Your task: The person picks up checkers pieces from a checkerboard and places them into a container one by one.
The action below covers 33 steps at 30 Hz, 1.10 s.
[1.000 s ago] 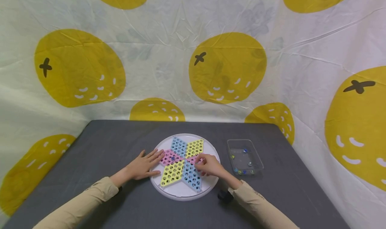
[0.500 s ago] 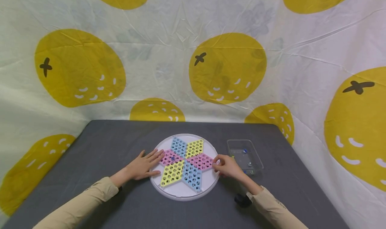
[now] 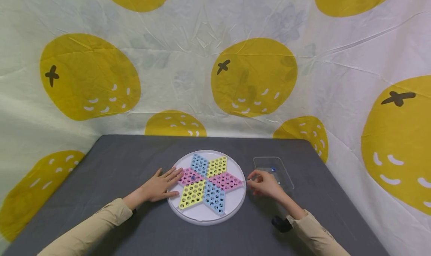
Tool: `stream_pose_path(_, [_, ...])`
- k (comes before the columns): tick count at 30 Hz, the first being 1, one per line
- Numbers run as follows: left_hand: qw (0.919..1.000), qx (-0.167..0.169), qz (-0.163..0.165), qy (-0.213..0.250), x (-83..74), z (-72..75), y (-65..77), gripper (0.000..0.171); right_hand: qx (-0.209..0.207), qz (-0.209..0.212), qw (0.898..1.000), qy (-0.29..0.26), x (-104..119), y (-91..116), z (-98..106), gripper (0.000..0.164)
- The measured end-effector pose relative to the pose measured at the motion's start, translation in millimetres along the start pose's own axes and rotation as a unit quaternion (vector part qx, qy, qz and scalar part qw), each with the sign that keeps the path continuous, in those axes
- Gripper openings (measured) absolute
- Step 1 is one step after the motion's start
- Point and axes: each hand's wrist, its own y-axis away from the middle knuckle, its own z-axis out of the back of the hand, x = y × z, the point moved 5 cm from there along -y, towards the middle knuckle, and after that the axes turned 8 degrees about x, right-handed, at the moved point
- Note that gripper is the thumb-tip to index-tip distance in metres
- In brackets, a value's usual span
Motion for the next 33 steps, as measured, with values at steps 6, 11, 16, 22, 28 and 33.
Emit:
stream_pose_path(6, [1.0000,0.000,-0.002,-0.001,-1.0,0.7,1.2,0.071,-0.005,-0.011,1.000,-0.003,-4.7,5.0,8.7,0.032])
stream_pose_path(11, [1.0000,-0.002,-0.003,-0.004,-1.7,1.8,1.2,0.072,-0.001,-0.005,1.000,-0.015,-6.4,8.9,15.5,0.033])
stream_pose_path(16, [0.9999,-0.011,-0.010,-0.004,-2.2,3.1,1.7,0.072,-0.010,-0.005,1.000,-0.010,-8.1,11.6,24.8,0.033])
stream_pose_path(22, [0.9997,-0.017,-0.015,-0.003,-1.8,2.0,1.7,0.072,-0.029,-0.006,0.999,0.012,-13.4,13.1,37.4,0.034])
stream_pose_path(28, [1.0000,0.003,0.000,0.001,-0.7,1.1,0.6,0.072,-0.043,-0.018,0.999,0.026,-20.1,14.3,49.4,0.035])
stream_pose_path(33, [1.0000,0.008,0.002,0.003,-0.6,0.7,0.4,0.072,-0.046,-0.016,0.999,0.021,-26.9,15.7,58.0,0.036])
